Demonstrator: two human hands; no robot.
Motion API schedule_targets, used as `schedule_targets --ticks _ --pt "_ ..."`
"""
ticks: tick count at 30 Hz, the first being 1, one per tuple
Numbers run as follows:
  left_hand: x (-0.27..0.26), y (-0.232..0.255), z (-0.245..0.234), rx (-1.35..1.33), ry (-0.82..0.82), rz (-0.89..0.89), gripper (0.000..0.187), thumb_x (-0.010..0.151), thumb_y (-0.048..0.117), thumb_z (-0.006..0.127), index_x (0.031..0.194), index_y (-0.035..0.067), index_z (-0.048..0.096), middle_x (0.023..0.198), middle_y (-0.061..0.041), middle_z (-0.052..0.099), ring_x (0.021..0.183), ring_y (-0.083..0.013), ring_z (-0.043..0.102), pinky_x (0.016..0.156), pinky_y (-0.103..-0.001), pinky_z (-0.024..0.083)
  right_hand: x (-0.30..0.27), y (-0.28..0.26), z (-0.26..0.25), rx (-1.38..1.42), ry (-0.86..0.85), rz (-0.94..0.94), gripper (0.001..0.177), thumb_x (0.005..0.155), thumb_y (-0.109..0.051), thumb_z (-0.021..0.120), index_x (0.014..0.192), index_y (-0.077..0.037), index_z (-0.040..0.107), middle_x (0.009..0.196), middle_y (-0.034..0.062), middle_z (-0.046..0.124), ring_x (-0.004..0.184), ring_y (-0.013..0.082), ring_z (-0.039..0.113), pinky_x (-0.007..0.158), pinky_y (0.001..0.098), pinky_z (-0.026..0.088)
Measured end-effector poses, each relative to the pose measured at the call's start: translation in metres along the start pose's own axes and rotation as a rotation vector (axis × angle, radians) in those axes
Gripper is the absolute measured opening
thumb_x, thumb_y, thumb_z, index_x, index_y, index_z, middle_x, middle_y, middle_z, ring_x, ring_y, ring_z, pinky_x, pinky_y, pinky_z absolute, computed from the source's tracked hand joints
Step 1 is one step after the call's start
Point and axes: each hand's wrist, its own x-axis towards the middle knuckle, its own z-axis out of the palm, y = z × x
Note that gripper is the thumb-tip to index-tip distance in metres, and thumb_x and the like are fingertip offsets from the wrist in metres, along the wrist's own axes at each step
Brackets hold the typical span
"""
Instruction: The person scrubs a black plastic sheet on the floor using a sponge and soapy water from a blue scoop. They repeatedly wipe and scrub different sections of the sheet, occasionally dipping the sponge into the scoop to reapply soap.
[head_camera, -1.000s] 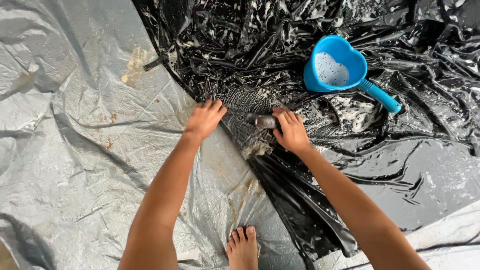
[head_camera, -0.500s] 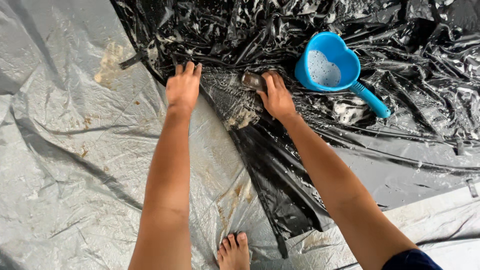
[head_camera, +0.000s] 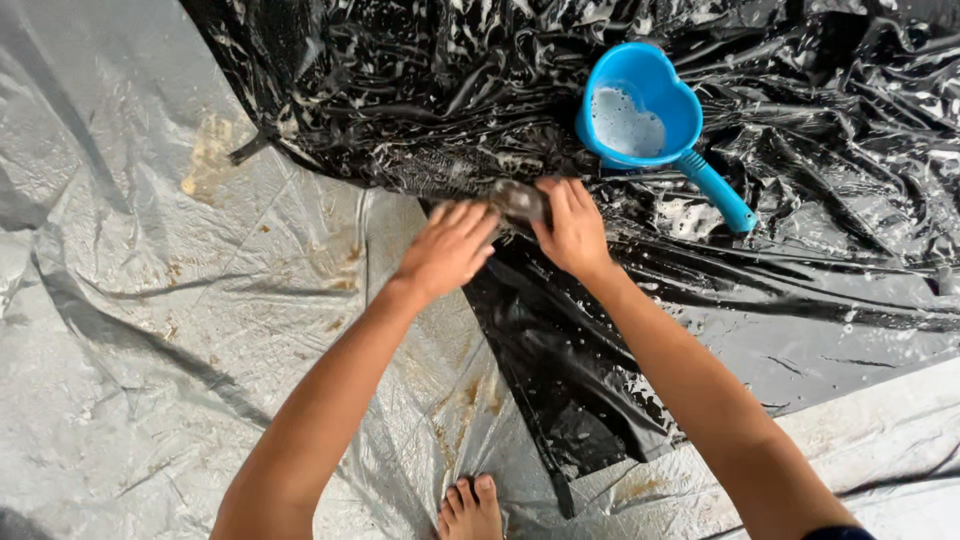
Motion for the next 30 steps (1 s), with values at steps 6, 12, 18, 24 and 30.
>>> schedule_targets --ticks 6,12,18,24,30 --pt "0.008 0.001 0.016 -0.202 -0.198 -0.184 0.11 0.101 0.074 0.06 0.179 0.013 0.014 0.188 -0.009 0.0 0.173 -0.0341 0.0 0.125 -0.084 -0.003 -0.013 -0.012 -0.033 0.136 -0.155 0.044 0.072 0.103 -0.015 0.08 0.157 0.011 0.039 0.14 0.0358 0.065 0.131 0.0556 0.063 0.113 0.0662 0.045" --pt "0.027 -0.03 0.007 -0.212 -0.324 -0.224 0.127 0.087 0.084 0.069 0.18 0.026 0.004 0.188 0.004 -0.009 0.173 -0.0254 -0.009 0.128 -0.083 -0.001 0.007 0.04 0.016 0.177 -0.338 0.227 0.058 0.103 -0.034 0.078 0.138 -0.001 0.045 0.118 0.0326 0.07 0.107 0.0543 0.073 0.092 0.064 0.058" --pt "0.041 -0.049 0.006 -0.213 -0.377 -0.228 0.135 0.081 0.076 0.082 0.18 0.032 0.002 0.187 0.009 -0.012 0.173 -0.0213 -0.01 0.131 -0.08 0.006 0.012 0.086 0.041 0.103 -0.077 -0.036 0.087 0.111 -0.018 0.079 0.166 0.002 0.014 0.137 0.0288 0.062 0.105 0.0519 0.074 0.072 0.0606 0.063" --pt "0.015 -0.064 0.028 0.009 -0.134 -0.093 0.046 0.112 0.024 0.055 0.158 0.016 0.057 0.169 -0.004 0.045 0.159 -0.0271 0.039 0.122 -0.051 0.051 0.009 0.025 -0.009 -0.085 -0.247 0.22 0.061 0.1 -0.027 0.083 0.155 -0.015 0.058 0.125 0.0065 0.058 0.118 0.0324 0.06 0.093 0.0527 0.055" --pt "-0.014 -0.052 -0.011 0.018 -0.172 -0.225 0.057 0.102 0.01 0.068 0.157 0.023 0.061 0.171 0.002 0.04 0.157 -0.0265 0.038 0.109 -0.048 0.062 -0.024 -0.046 -0.005 0.093 -0.14 -0.271 0.045 0.103 -0.042 0.076 0.143 -0.022 0.076 0.122 0.004 0.076 0.112 0.0261 0.066 0.09 0.0425 0.047"
